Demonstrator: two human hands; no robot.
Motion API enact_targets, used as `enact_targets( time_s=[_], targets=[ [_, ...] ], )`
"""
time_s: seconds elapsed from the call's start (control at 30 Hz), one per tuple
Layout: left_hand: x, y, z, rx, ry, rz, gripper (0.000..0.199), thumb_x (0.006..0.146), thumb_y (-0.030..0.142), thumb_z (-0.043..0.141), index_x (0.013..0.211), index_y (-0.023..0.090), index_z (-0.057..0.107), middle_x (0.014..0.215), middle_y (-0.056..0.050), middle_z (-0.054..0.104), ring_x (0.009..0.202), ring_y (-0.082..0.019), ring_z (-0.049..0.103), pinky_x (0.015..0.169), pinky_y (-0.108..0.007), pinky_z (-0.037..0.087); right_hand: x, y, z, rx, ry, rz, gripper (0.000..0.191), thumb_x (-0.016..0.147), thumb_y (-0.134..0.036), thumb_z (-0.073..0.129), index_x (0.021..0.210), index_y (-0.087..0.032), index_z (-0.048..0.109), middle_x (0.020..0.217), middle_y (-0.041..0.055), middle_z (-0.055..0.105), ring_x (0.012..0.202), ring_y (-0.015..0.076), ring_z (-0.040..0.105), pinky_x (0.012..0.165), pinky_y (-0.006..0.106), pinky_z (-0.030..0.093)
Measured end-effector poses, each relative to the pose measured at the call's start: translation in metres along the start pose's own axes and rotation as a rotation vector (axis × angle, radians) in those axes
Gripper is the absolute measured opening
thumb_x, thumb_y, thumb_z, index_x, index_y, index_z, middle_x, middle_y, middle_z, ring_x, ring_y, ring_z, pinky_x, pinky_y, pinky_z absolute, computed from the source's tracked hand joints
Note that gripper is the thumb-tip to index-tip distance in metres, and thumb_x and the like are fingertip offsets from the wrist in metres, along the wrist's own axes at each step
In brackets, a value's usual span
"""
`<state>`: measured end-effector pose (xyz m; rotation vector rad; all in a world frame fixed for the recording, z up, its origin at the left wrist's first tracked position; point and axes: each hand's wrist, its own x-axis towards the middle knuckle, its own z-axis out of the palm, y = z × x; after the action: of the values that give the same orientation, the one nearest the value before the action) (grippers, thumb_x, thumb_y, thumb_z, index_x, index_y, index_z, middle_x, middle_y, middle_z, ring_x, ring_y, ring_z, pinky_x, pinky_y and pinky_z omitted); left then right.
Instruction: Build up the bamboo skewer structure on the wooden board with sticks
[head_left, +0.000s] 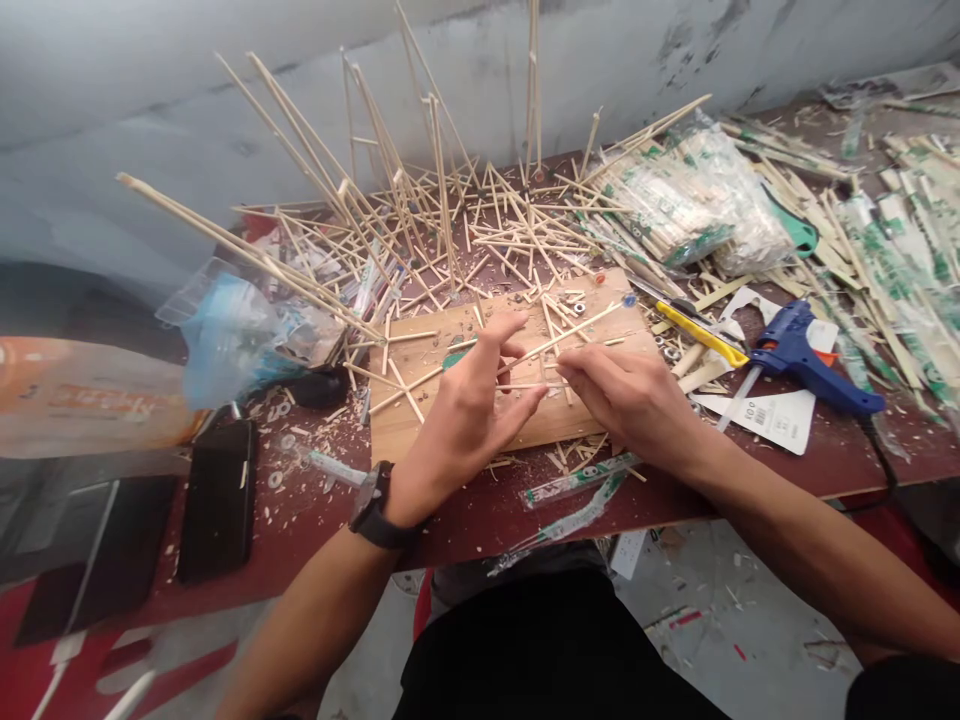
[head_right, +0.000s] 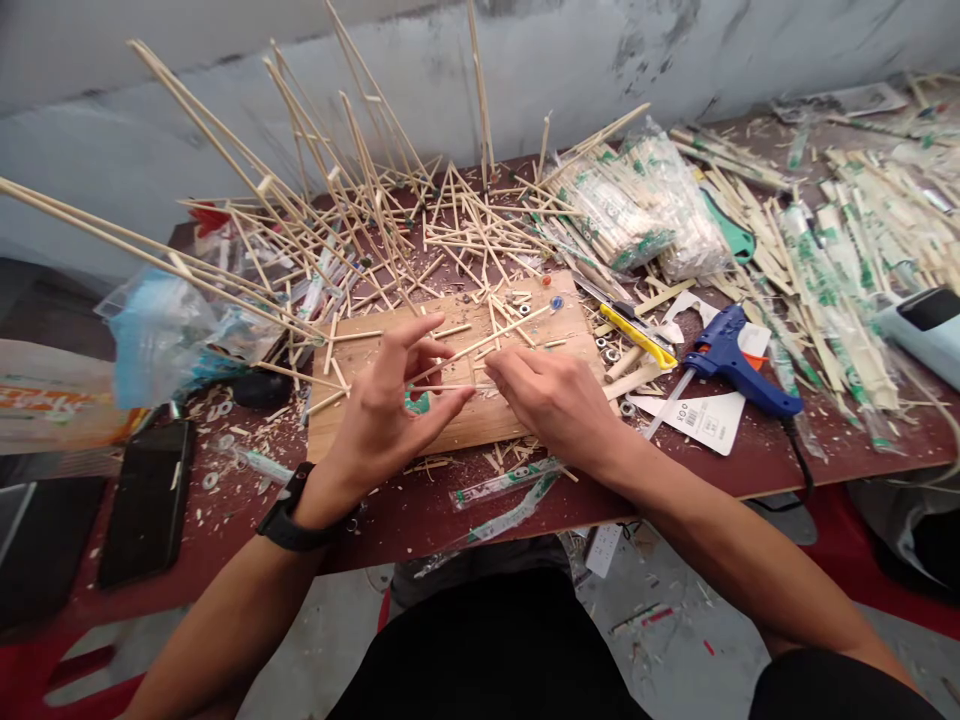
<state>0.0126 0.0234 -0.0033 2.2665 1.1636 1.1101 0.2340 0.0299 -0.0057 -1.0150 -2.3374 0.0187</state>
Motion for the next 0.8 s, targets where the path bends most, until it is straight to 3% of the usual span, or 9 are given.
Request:
enact_targets(
  time_s=[0.2, 0.33, 0.43, 0.63, 0.8],
  targets=[
    [0.002, -0.003, -0.001, 0.052, -0.045, 0.124, 0.072, 0.096, 0.007, 0.070, 0.156, 0.020, 0.034, 0.140, -0.013, 0.067, 0.109, -0.020, 0.074, 0.095, -0.034, 0.065, 0.000, 0.001, 0.002, 0.007, 0.020, -0.001, 0.022, 0.109, -0.020, 0.049, 0.100, -0.014, 0.068, 0.085, 0.0065, 0.076, 0.070, 0.0152, 0.067, 0.063, 0.028, 0.045],
    [0.003, -0.005, 0.000, 0.040, -0.058, 0.141, 0.073, 0.096, 0.006, 0.069, 0.157, 0.022, 0.032, 0.147, -0.014, 0.064, 0.116, -0.021, 0.073, 0.100, -0.035, 0.065, 0.000, 0.003, 0.002, 0.013, 0.022, -0.009, 0.022, 0.109, -0.021, 0.049, 0.100, -0.015, 0.068, 0.087, 0.0064, 0.077, 0.071, 0.0154, 0.068, 0.064, 0.028, 0.045],
    [0.003, -0.005, -0.001, 0.034, -0.068, 0.134, 0.073, 0.097, 0.006, 0.069, 0.157, 0.021, 0.032, 0.145, -0.014, 0.065, 0.115, -0.021, 0.074, 0.100, -0.035, 0.065, 0.000, 0.004, 0.004, -0.001, 0.031, -0.026, 0.021, 0.109, -0.021, 0.050, 0.100, -0.015, 0.068, 0.086, 0.0056, 0.076, 0.070, 0.0152, 0.067, 0.063, 0.028, 0.044],
    [0.002, -0.008, 0.001, 0.055, -0.071, 0.092, 0.070, 0.098, 0.013, 0.070, 0.158, 0.021, 0.035, 0.115, -0.007, 0.074, 0.100, -0.019, 0.074, 0.092, -0.033, 0.065, -0.001, 0.006, 0.006, -0.020, 0.041, -0.040, 0.022, 0.110, -0.020, 0.049, 0.100, -0.015, 0.068, 0.086, 0.0061, 0.076, 0.069, 0.0146, 0.066, 0.062, 0.028, 0.044],
    [0.001, -0.012, 0.004, 0.054, -0.064, 0.072, 0.067, 0.098, 0.013, 0.070, 0.156, 0.017, 0.037, 0.111, -0.007, 0.073, 0.091, -0.016, 0.073, 0.086, -0.031, 0.065, 0.000, 0.006, 0.006, -0.017, 0.012, -0.020, 0.025, 0.110, -0.023, 0.047, 0.101, -0.015, 0.069, 0.087, 0.0065, 0.077, 0.068, 0.0157, 0.067, 0.060, 0.029, 0.045]
  ],
)
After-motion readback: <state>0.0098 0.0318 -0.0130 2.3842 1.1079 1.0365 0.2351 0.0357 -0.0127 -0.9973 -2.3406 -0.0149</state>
